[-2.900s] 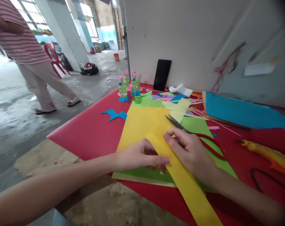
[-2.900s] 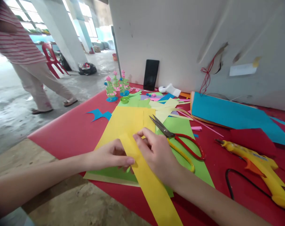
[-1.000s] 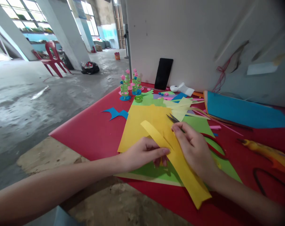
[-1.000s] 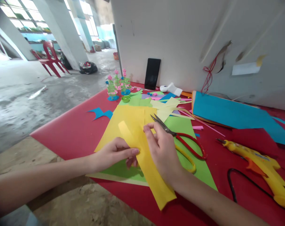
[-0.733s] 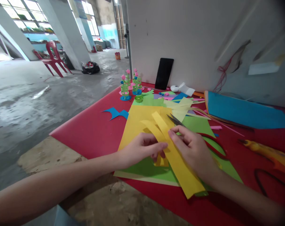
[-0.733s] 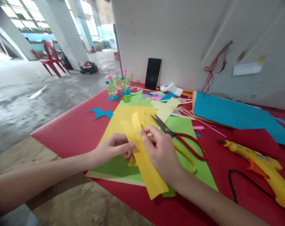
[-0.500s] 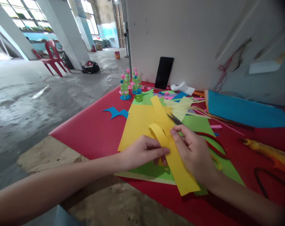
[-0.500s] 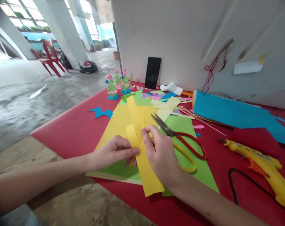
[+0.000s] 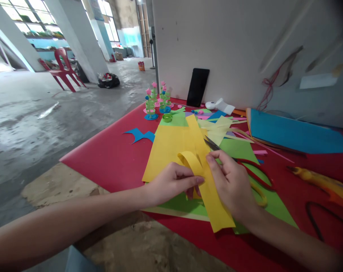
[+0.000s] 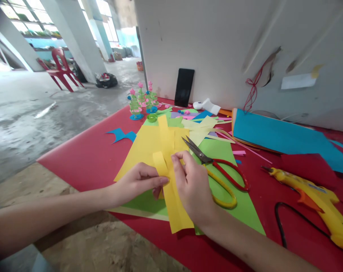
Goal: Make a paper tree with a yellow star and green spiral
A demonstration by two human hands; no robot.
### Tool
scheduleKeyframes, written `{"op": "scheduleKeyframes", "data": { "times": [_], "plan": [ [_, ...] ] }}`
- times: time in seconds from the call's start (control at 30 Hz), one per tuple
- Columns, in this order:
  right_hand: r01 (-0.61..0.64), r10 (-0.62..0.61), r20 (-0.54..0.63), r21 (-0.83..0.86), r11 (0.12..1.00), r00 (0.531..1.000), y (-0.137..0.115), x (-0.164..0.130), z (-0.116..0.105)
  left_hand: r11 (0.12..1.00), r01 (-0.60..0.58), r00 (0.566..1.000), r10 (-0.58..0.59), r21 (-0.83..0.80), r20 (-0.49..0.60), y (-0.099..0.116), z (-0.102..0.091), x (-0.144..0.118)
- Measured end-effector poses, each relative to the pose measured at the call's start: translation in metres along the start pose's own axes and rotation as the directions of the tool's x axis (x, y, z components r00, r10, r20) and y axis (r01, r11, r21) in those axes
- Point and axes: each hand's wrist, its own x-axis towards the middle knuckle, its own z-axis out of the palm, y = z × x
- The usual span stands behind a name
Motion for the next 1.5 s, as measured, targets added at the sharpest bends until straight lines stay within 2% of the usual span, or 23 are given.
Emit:
{"op": "scheduleKeyframes", "data": {
  "times": [0.57,0.63,0.8,0.87,1.0,1.07,1.27,1.5],
  "plan": [
    [-0.087,0.088,-0.014,0.082,0.993,0.996,0.0038,0.0023,0.0018,0.999,-0.021,0.999,0.021,0.032,-0.024,0.0001,0.0023,-0.0008],
    [-0.108,0.107,0.015,0.112,0.988,0.994,0.0040,0.0028,0.0006,1.000,-0.017,0.999,0.017,0.011,-0.046,0.0002,0.0024,-0.0009],
    [-0.172,0.140,0.187,0.169,0.970,0.972,0.0022,0.0030,-0.0042,0.999,-0.018,0.989,0.011,-0.047,-0.148,-0.0004,-0.0018,0.0006],
    [-0.176,0.136,0.218,0.172,0.969,0.966,0.0012,0.0029,-0.0050,0.997,-0.022,0.996,0.015,-0.080,-0.085,-0.0005,-0.0042,0.0010],
    [-0.132,0.096,0.231,0.150,0.980,0.968,0.0002,0.0020,-0.0042,0.998,0.028,0.986,-0.019,-0.049,0.165,0.0000,-0.0059,0.0001],
    [-0.091,0.060,0.224,0.127,0.988,0.973,0.0001,0.0009,-0.0040,0.999,0.034,0.977,-0.028,-0.025,0.213,0.0000,-0.0052,-0.0003],
    [0.031,-0.036,0.102,0.049,0.998,0.994,-0.0023,-0.0028,-0.0046,0.998,0.047,0.987,-0.041,-0.032,0.153,-0.0013,-0.0023,-0.0007],
    [0.032,-0.034,0.052,0.036,0.999,0.998,-0.0053,-0.0039,-0.0032,1.000,0.001,0.994,0.001,-0.016,0.109,-0.0012,-0.0006,-0.0023]
  ]
}}
